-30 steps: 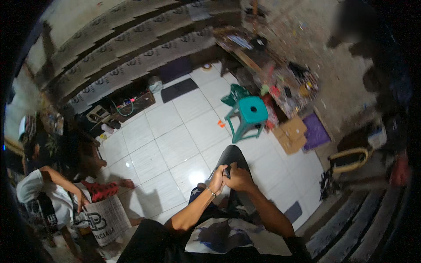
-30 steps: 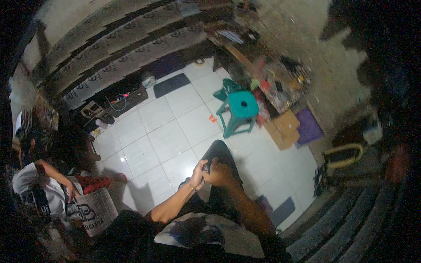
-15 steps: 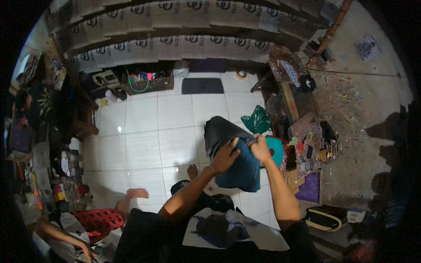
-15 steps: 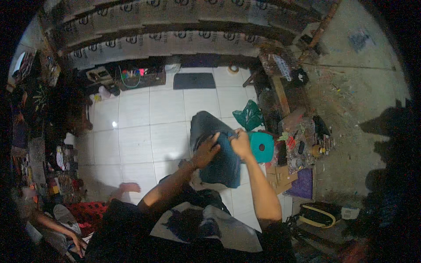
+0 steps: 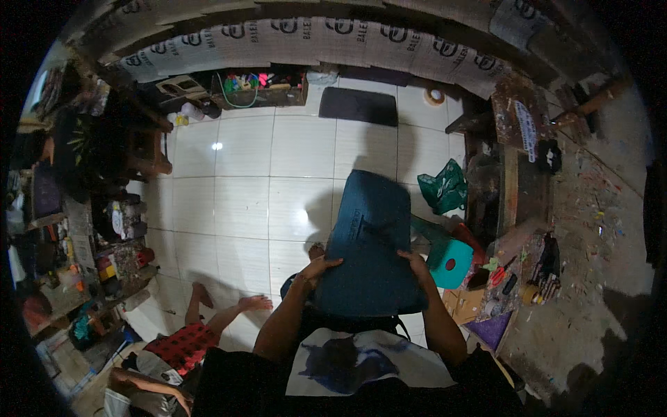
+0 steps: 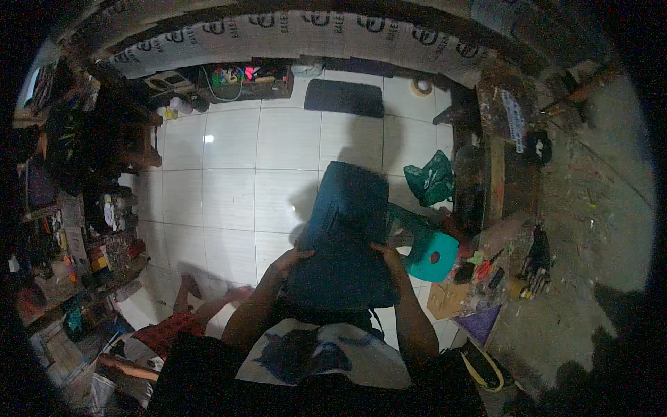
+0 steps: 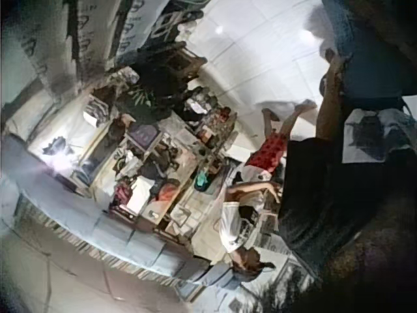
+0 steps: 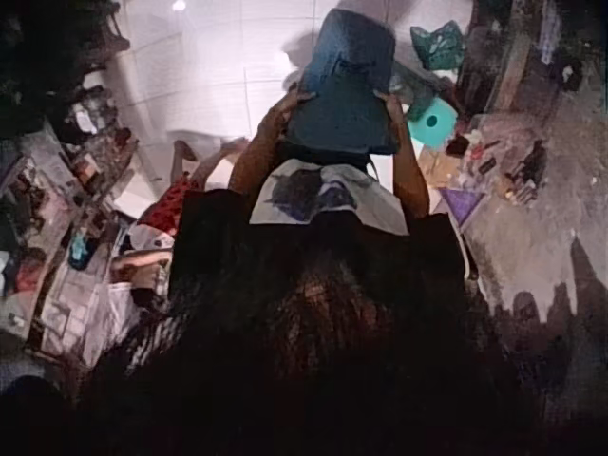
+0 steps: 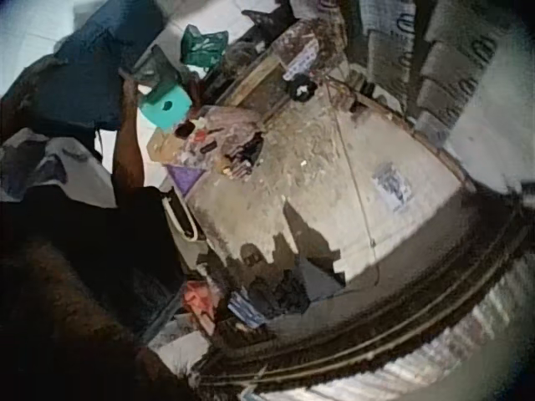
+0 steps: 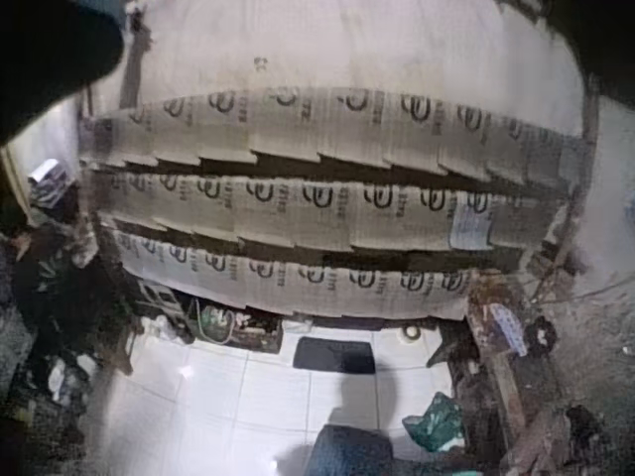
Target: The person uses a hand-held hair dryer to dry ink on printed fabric panels, then folds the panels and hangs them on a wire line before stacking them on the floor.
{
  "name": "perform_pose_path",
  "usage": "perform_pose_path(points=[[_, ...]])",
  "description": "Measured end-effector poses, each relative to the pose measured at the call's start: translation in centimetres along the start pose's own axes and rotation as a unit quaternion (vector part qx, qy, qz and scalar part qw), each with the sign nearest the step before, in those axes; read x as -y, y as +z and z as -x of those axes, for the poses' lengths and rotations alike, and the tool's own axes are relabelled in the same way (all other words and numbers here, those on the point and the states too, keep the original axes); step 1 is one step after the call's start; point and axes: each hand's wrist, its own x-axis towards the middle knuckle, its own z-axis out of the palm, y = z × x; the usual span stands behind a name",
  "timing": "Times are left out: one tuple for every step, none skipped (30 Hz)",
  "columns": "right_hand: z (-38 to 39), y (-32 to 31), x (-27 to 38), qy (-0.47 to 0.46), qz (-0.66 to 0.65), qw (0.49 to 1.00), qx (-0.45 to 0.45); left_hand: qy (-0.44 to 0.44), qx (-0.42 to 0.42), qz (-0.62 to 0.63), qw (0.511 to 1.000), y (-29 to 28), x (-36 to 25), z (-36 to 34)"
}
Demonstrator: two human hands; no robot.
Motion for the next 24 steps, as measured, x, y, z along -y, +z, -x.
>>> perform_pose_path(points=[[-2.7, -1.5, -0.8, 0.029, -0.056, 0.998, 0.01, -0.042, -0.025, -0.002, 0.999, 1.9, -1.8, -0.5], [-4.9, -2.1, -1.0, 0.058, -0.112, 0.992, 0.023, 0.001, -0.034, -0.012, 0.999, 2.9, -2.6, -1.4], [-6.1, -2.0, -1.0, 0.041, -0.095, 0.994, 0.027, 0.04, -0.044, -0.024, 0.998, 3.4, -2.2, -2.0], [-6.8, -2.3, -0.4, 0.022, -0.077, 0.996, 0.025, 0.08, -0.047, -0.036, 0.995, 4.0, -2.4, -2.8], [-7.6, -2.5, 0.3, 0.002, -0.06, 0.998, 0.023, 0.088, -0.062, -0.046, 0.993, 4.2, -3.2, -3.9], [-7.5, -2.7, 2.1, 0.026, -0.021, 0.999, 0.016, 0.043, -0.081, -0.058, 0.994, 4.1, -3.8, -5.0], [-7.5, -2.6, 4.1, 0.048, 0.015, 0.999, 0.009, -0.002, -0.1, -0.072, 0.992, 3.6, -4.7, -6.3], [-7.6, -2.6, 6.1, 0.071, 0.05, 0.996, 0.001, -0.05, -0.115, -0.09, 0.988, 3.1, -5.4, -7.3], [-12.8, -5.2, 2.8, 0.064, 0.071, 0.995, -0.008, -0.041, -0.102, -0.116, 0.987, 3.2, -6.6, -8.7], [-18.0, -8.0, -0.8, 0.059, 0.092, 0.994, -0.018, -0.03, -0.088, -0.141, 0.986, 3.3, -7.8, -10.4], [-22.6, -10.9, -4.1, 0.054, 0.11, 0.992, -0.035, -0.022, -0.066, -0.168, 0.983, 3.6, -9.2, -12.6], [-22.0, -8.9, 0.5, 0.057, 0.059, 0.997, -0.013, -0.009, -0.066, -0.169, 0.983, 2.6, -10.1, -14.2], [-19.4, -6.9, 6.7, 0.061, 0.003, 0.998, -0.003, -0.001, -0.053, -0.175, 0.983, 2.0, -12.0, -16.3], [-16.3, -4.8, 13.2, 0.067, -0.054, 0.996, 0.002, 0.008, -0.035, -0.183, 0.982, 1.6, -14.0, -18.8], [-18.4, -6.1, 14.3, 0.063, -0.034, 0.997, -0.008, -0.005, -0.029, -0.217, 0.976, 0.3, -15.3, -22.4], [-20.5, -7.3, 15.1, 0.038, -0.074, 0.997, -0.001, 0.021, -0.03, -0.261, 0.965, 1.1, -17.6, -24.6], [-22.2, -8.5, 15.5, 0.013, -0.114, 0.993, 0.006, 0.047, -0.03, -0.304, 0.951, 2.0, -19.8, -26.8], [-24.5, -9.7, 15.8, -0.014, -0.153, 0.988, 0.014, 0.066, -0.016, -0.322, 0.944, 3.0, -22.0, -29.2], [-26.7, -10.7, 15.7, -0.04, -0.167, 0.985, 0.002, 0.085, -0.006, -0.337, 0.938, 3.9, -24.2, -31.3], [-29.0, -11.5, 15.2, -0.065, -0.183, 0.981, -0.01, 0.093, 0.019, -0.329, 0.94, 4.2, -26.1, -33.6], [-31.2, -12.1, 14.5, -0.089, -0.199, 0.976, -0.028, 0.092, 0.053, -0.331, 0.938, 4.5, -27.9, -36.0], [-33.8, -12.3, 13.6, -0.108, -0.205, 0.972, -0.044, 0.09, 0.082, -0.332, 0.935, 4.4, -29.4, -38.2], [-36.6, -12.7, 12.9, -0.127, -0.208, 0.968, -0.063, 0.111, 0.084, -0.375, 0.916, 4.4, -30.8, -40.5], [-39.4, -13.0, 12.4, -0.146, -0.211, 0.963, -0.08, 0.133, 0.084, -0.417, 0.895, 4.2, -32.1, -42.9]])
